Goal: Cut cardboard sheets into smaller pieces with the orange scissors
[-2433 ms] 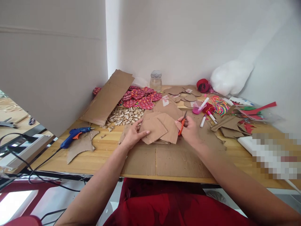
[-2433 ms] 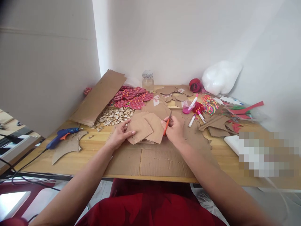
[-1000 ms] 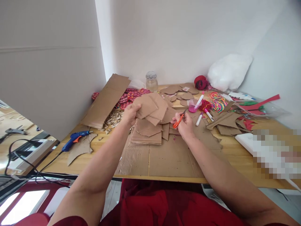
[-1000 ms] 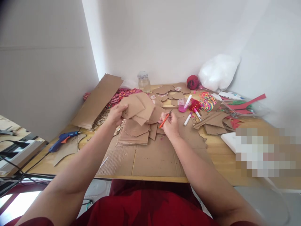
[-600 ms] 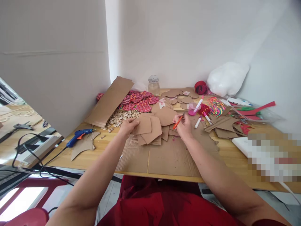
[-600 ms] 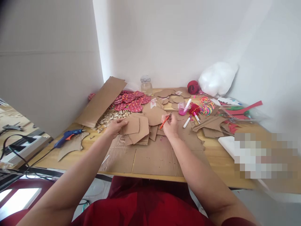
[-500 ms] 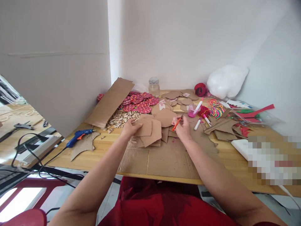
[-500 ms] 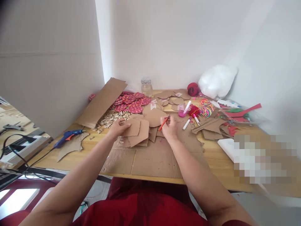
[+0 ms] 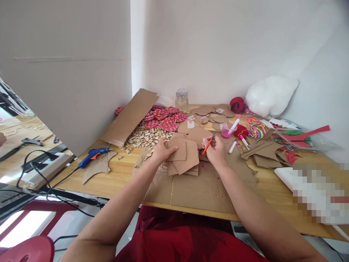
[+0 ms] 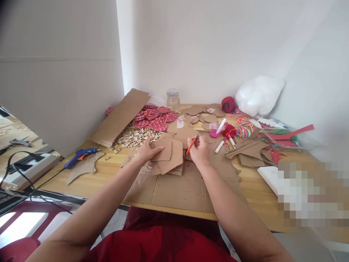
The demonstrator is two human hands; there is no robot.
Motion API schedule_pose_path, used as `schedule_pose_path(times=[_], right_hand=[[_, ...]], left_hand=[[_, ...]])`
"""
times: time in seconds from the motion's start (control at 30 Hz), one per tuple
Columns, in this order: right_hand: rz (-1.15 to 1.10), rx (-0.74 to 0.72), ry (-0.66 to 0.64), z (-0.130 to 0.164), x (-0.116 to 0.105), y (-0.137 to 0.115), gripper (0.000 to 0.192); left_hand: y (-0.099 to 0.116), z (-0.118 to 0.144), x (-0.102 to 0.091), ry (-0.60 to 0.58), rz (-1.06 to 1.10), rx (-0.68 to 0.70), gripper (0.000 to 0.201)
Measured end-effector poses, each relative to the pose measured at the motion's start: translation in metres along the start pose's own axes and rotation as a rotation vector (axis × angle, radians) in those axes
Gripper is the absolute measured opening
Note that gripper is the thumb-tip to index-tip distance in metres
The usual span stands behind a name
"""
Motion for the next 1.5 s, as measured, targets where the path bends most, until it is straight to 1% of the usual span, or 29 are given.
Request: schedule_pose_path(times=[0.13,0.23,0.4,0.53,0.6,0.7,0.8,0.87,0.9,0.97,1.03,1.07,1.1,1.17,1.27,1.37,1.43,1.5], right_hand=[[0.126,-0.056,0.104,-0.005,-0.016,-0.008,0.036],[0.231,-0.061,0.149,-0.011,-0.026,-0.010,0.035],[0.356,-0.065,0.132,-0.015,-0.029,-0.008,0.034],[0.408,-0.077,0.100,-0.014,-0.026,-0.006,0.037],[0.430,-0.087,0.103,-0.013,-0.026,-0.008,0.037],[0.469,-0.102,0.132,-0.013,-0.030,-0.011,0.034],[0.516,-0.127,0.158,-0.013,-0.034,-0.012,0.030],[0.545,-0.157,0.165,-0.013,-0.034,-0.014,0.028],[0.555,-0.175,0.166,-0.012,-0.033,-0.017,0.027],[0.565,-0.217,0.163,-0.007,-0.030,-0.024,0.026],[0.563,-0.290,0.138,0.001,-0.025,-0.036,0.024],[0.559,-0.369,0.110,0.007,-0.020,-0.043,0.020],[0.559,-0.444,0.080,0.014,-0.016,-0.050,0.017],[0.549,-0.534,0.015,0.025,-0.008,-0.058,0.012],[0.517,-0.572,-0.054,0.036,-0.002,-0.062,0.009],[0.507,-0.558,-0.077,0.040,-0.001,-0.064,0.009],[0.501,-0.544,-0.089,0.042,0.000,-0.065,0.010],[0.488,-0.538,-0.113,0.044,0.001,-0.067,0.011]], left_hand=[[-0.001,0.007,-0.004,-0.009,0.040,0.052,0.083],[-0.006,0.009,-0.010,0.001,0.074,0.098,0.077],[-0.019,0.005,-0.018,-0.005,0.122,0.126,0.064],[-0.020,0.003,-0.014,-0.064,0.107,0.158,0.051],[-0.017,0.002,-0.014,-0.070,0.066,0.173,0.043],[-0.009,-0.003,-0.018,-0.064,-0.042,0.194,0.035],[0.008,-0.017,-0.025,-0.052,-0.190,0.254,0.031],[0.025,-0.032,-0.025,-0.044,-0.274,0.329,0.027],[0.034,-0.042,-0.022,-0.053,-0.305,0.375,0.024],[0.051,-0.063,-0.008,-0.106,-0.348,0.467,0.017],[0.065,-0.085,0.013,-0.178,-0.392,0.540,0.019],[0.070,-0.095,0.025,-0.212,-0.417,0.569,0.023],[0.073,-0.104,0.038,-0.249,-0.445,0.598,0.029],[0.076,-0.119,0.063,-0.329,-0.499,0.651,0.041],[0.075,-0.132,0.091,-0.447,-0.572,0.719,0.052],[0.075,-0.139,0.105,-0.534,-0.639,0.748,0.063],[0.077,-0.143,0.109,-0.565,-0.680,0.750,0.072],[0.080,-0.146,0.113,-0.577,-0.708,0.752,0.076]])
Point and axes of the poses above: each hand's wrist, its own z-axis away from the middle knuckle, its own x-axis out of the palm, y = z × x, the point moved 5 cm from there along -z, towards the middle knuckle, and after that the axes turned 2 degrees about z, right-handed, at the moved point
